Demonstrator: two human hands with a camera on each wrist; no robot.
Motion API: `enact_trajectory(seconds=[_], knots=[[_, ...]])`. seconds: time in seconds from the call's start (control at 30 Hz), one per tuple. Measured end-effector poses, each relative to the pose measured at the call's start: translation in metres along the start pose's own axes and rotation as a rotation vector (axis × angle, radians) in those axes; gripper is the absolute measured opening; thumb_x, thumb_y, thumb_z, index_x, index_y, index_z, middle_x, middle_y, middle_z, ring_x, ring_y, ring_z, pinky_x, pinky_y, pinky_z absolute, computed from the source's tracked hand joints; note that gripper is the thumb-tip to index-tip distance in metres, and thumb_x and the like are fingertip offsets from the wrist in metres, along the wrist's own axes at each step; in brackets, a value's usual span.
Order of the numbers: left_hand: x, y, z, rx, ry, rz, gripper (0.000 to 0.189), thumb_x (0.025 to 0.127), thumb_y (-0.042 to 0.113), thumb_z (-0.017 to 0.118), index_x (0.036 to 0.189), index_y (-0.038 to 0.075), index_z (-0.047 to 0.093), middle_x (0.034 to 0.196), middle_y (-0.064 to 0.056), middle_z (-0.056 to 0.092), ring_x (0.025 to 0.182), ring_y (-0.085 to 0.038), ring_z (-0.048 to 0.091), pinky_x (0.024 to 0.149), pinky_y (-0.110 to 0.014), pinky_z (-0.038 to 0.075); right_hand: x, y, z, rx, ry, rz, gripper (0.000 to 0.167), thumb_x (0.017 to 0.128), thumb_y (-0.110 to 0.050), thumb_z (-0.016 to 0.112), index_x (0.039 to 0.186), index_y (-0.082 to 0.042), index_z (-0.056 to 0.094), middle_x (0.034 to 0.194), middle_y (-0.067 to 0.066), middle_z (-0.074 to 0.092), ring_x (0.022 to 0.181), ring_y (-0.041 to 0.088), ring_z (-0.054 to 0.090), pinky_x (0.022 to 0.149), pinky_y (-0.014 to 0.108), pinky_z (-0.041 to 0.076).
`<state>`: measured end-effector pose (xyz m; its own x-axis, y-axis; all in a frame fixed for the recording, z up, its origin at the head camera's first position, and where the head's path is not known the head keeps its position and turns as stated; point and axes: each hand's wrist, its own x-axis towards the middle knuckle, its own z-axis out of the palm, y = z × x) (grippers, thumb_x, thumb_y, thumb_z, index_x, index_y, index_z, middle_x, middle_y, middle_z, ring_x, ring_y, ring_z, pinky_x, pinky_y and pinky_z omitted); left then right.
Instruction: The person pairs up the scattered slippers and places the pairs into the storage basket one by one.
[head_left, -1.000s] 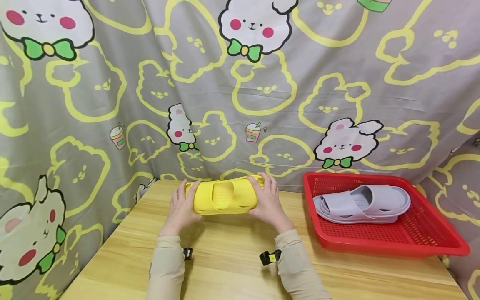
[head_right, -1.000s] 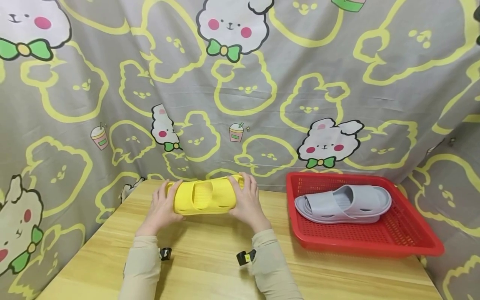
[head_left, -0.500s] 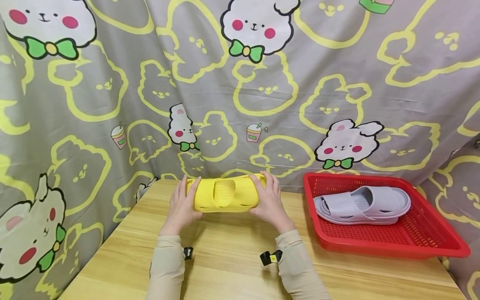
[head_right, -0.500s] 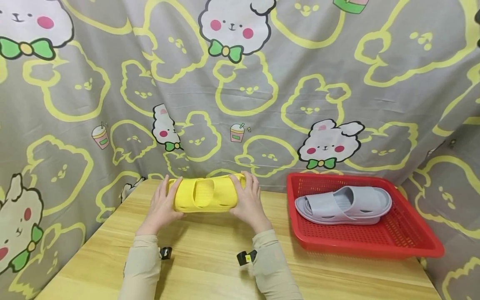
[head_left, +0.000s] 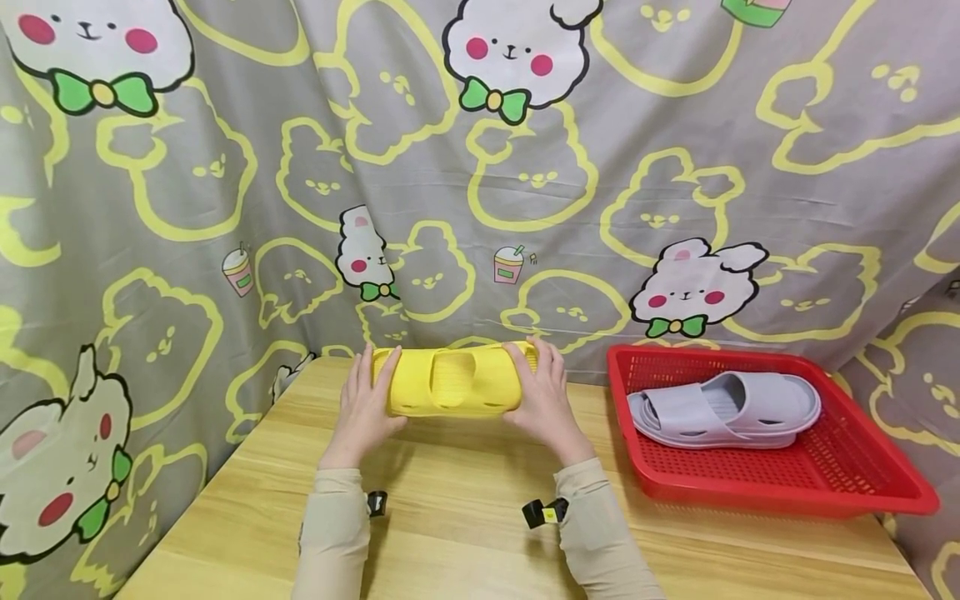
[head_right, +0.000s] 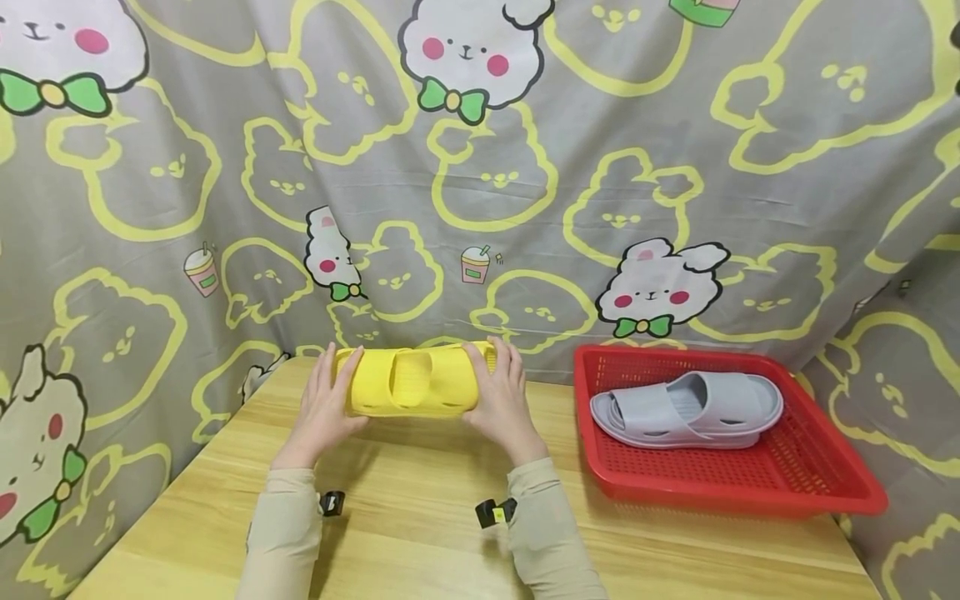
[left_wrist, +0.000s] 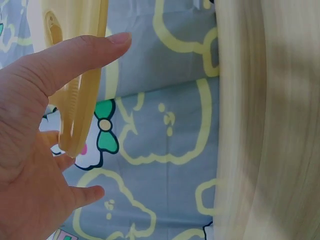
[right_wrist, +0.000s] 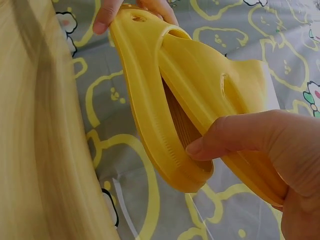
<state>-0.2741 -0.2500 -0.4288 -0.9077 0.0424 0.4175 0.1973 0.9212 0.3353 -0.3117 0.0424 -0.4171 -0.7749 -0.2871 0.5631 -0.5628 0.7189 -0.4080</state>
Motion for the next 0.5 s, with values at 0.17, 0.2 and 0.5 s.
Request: enact_trajectory(seconds=[0.17, 0.2, 0.5], knots=[[0.001, 0.003, -0.004, -0.016, -0.007, -0.001, 0.119, 0.067, 0.02, 0.089, 0.157, 0.033, 0.012, 0.164, -0.017, -0.005, 0.149, -0.045, 0.004, 0.112, -0.071, 0.018, 0.001, 0.001, -0.004, -0.003, 0.017, 0.0, 0.108, 0.046, -0.006, 0.09, 0.141, -0.026, 0.041, 0.149, 0.018, 0.025, 0.135, 0.042, 0.019, 0.108, 0.061, 0.026], [0.001, 0.004, -0.005, -0.017, -0.007, -0.001, 0.118, 0.068, 0.02, 0.089, 0.157, 0.032, 0.013, 0.164, -0.018, -0.004, 0.149, -0.045, 0.004, 0.112, -0.071, 0.018, 0.001, 0.001, -0.005, -0.002, 0.018, 0.0, 0.108, 0.046, -0.006, 0.09, 0.141, -0.026, 0.042, 0.149, 0.018, 0.025, 0.135, 0.042, 0.019, 0.108, 0.062, 0.026], [0.0, 0.005, -0.013, -0.07, -0.023, -0.022, 0.113, 0.069, 0.022, 0.088, 0.157, 0.028, 0.016, 0.164, -0.019, 0.001, 0.148, -0.047, 0.008, 0.114, -0.07, 0.015, 0.001, 0.002, -0.012, -0.006, 0.024, 0.004, 0.109, 0.046, -0.006, 0.088, 0.142, -0.025, 0.042, 0.148, 0.019, 0.025, 0.135, 0.042, 0.019, 0.109, 0.061, 0.024]])
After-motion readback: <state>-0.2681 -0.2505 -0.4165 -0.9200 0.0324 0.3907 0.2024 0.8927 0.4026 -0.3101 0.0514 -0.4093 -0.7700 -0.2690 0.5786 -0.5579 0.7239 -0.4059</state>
